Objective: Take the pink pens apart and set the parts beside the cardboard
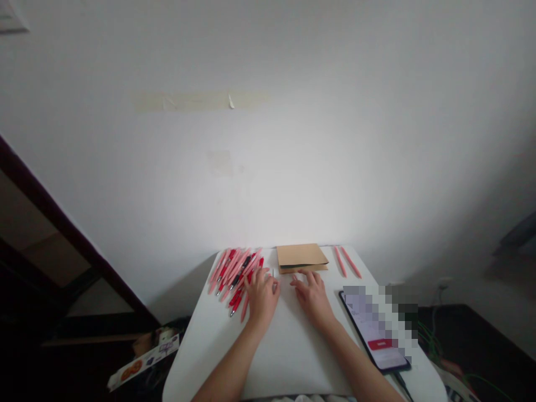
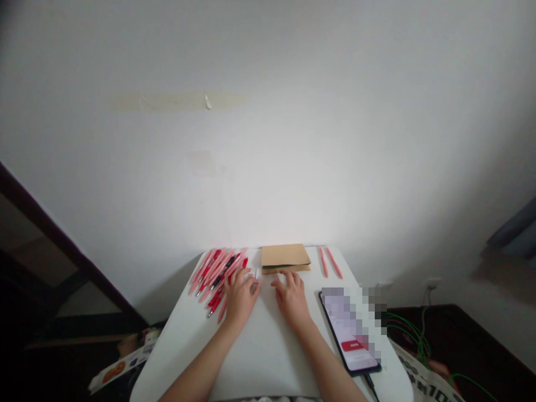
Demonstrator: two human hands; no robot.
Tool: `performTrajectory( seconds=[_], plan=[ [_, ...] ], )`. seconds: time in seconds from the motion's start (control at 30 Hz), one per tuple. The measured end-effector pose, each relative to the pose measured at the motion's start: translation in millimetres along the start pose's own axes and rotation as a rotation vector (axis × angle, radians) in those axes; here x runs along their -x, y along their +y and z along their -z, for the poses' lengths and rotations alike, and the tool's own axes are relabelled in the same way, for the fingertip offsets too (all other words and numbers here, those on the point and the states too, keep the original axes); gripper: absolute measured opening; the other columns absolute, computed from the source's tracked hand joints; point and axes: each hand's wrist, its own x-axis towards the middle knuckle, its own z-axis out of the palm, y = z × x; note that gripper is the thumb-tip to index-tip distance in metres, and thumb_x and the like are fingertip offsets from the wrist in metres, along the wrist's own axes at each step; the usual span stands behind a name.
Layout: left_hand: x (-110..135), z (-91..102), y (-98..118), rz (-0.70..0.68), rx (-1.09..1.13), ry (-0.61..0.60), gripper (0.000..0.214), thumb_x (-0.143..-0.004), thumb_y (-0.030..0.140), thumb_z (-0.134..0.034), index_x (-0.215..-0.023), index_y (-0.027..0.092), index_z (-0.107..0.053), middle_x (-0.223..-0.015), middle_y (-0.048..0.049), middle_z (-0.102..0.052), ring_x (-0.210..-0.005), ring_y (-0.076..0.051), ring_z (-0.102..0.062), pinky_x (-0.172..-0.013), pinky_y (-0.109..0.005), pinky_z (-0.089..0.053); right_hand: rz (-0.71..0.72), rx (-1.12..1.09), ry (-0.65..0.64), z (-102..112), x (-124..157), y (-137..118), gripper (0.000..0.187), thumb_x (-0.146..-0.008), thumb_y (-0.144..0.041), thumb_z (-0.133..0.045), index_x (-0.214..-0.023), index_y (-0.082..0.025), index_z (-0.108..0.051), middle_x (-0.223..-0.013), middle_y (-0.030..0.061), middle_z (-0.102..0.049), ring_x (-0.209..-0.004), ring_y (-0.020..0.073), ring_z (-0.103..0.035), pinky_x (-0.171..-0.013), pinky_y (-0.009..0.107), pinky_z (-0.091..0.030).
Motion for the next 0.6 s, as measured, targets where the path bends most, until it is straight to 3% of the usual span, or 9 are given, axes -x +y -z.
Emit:
performTrajectory(
  seconds=[0.37, 0.6],
  plan=[
    [-7, 8.1, -13, 0.072, -0.02, 0.052, 0.014, -0.086, 0.029, -0.058, -0.086, 0.026, -0.072, -0.115, -0.0072, -0.065, -0.121, -0.027, -0.05, -0.11, -0.054, -0.028, 0.053, 0.088, -0.068, 0, -1, -7, 0.037, -0.088, -0.019, -0.059, -0.114, -0.045, -0.067, -0.134, 0.0038, -0.051, -0.121, 0.0279, -0.044, -0.104, 0.053, -0.035],
    [-7, 8.2, -11, 0.058, -0.018, 0.024, 0.014, -0.086, 0.028, -0.059, -0.087, 0.026, -0.073, -0.119, -0.0075, -0.064, -0.123, -0.027, -0.05, -0.11, -0.054, -0.029, 0.024, 0.091, -0.05, 0, -2, -7, 0.043, -0.084, -0.012, -0.06, -0.112, -0.044, -0.068, -0.13, 0.0045, -0.054, -0.121, 0.028, -0.045, -0.105, 0.054, -0.035]
  ],
)
